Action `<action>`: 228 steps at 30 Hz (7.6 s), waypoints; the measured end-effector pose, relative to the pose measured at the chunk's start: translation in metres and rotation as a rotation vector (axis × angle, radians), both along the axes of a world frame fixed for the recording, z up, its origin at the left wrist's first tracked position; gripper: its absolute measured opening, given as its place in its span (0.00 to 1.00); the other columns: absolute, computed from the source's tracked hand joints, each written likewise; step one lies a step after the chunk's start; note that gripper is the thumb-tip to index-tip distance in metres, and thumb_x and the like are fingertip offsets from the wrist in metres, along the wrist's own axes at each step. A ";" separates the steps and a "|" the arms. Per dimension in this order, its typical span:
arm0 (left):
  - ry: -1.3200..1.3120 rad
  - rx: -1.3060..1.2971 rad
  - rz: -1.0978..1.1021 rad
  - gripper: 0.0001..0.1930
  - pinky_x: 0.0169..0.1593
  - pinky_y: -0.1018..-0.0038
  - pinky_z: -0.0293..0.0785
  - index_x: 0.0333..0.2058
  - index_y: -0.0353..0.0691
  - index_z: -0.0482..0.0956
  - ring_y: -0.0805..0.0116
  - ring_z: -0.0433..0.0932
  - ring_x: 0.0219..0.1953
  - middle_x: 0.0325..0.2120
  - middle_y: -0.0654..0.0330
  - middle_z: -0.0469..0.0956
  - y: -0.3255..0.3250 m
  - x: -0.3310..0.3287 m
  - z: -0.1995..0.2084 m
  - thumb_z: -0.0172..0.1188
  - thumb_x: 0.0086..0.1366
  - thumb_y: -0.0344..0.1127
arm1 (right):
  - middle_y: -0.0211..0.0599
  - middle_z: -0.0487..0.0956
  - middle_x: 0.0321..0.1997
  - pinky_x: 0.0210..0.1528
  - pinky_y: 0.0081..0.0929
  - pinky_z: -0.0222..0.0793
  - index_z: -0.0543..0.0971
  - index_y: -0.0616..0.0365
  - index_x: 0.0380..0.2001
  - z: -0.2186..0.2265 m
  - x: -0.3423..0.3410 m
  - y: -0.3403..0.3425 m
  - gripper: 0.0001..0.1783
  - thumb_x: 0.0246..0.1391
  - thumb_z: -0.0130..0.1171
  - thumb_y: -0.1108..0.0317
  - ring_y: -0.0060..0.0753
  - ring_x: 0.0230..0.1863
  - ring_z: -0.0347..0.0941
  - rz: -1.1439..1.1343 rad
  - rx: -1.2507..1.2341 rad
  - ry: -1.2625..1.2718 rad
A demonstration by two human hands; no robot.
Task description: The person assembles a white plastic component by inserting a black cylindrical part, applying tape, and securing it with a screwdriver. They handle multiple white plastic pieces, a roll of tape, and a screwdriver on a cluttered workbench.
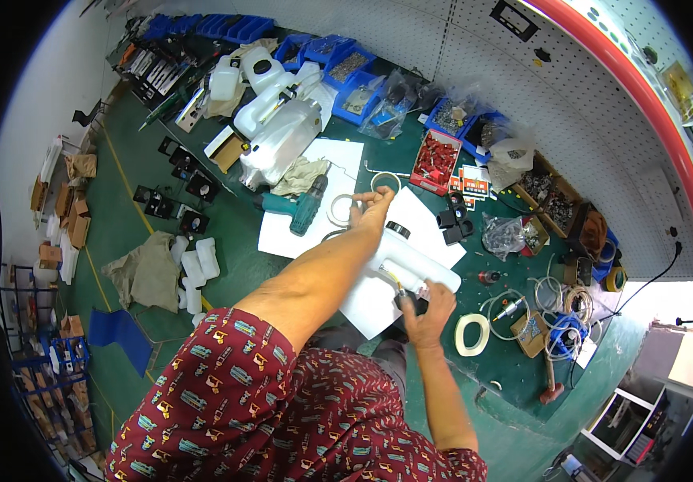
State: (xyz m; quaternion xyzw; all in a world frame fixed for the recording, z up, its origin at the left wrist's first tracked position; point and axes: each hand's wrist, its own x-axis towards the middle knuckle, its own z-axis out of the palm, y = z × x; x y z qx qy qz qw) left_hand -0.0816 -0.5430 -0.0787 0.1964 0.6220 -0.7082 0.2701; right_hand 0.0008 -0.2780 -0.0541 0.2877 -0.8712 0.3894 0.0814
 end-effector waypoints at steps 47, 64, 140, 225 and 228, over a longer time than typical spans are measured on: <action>0.010 -0.074 -0.027 0.23 0.63 0.45 0.62 0.51 0.41 0.80 0.59 0.84 0.43 0.39 0.57 0.87 -0.005 0.011 0.009 0.58 0.71 0.54 | 0.43 0.84 0.59 0.75 0.41 0.59 0.87 0.57 0.54 0.173 -0.059 -0.129 0.16 0.67 0.63 0.64 0.45 0.67 0.73 0.821 -0.315 -0.927; 0.054 0.157 0.040 0.25 0.60 0.45 0.67 0.51 0.40 0.83 0.55 0.86 0.43 0.41 0.54 0.88 -0.005 0.024 0.014 0.65 0.67 0.54 | 0.35 0.83 0.40 0.39 0.23 0.73 0.84 0.58 0.37 0.147 -0.052 -0.126 0.16 0.70 0.62 0.55 0.25 0.38 0.77 0.471 -0.942 -1.562; 0.299 2.187 0.338 0.30 0.62 0.49 0.69 0.47 0.36 0.77 0.40 0.72 0.61 0.61 0.39 0.70 0.084 0.095 0.015 0.81 0.52 0.46 | 0.48 0.87 0.34 0.44 0.34 0.81 0.87 0.67 0.36 -0.014 -0.062 0.019 0.30 0.33 0.82 0.54 0.43 0.35 0.85 -0.266 -0.043 -0.898; 0.231 2.360 0.788 0.18 0.57 0.56 0.75 0.50 0.40 0.80 0.49 0.78 0.54 0.48 0.51 0.81 0.235 0.163 -0.028 0.68 0.63 0.39 | 0.39 0.75 0.51 0.54 0.47 0.65 0.80 0.53 0.42 0.007 -0.096 0.030 0.31 0.35 0.82 0.56 0.48 0.53 0.71 0.658 0.362 0.001; 0.076 2.175 0.812 0.24 0.66 0.55 0.70 0.57 0.42 0.79 0.49 0.72 0.64 0.59 0.53 0.76 0.290 0.140 -0.060 0.68 0.63 0.40 | 0.39 0.75 0.52 0.53 0.45 0.66 0.79 0.52 0.41 0.006 -0.096 0.024 0.30 0.35 0.81 0.55 0.48 0.54 0.70 0.703 0.361 0.042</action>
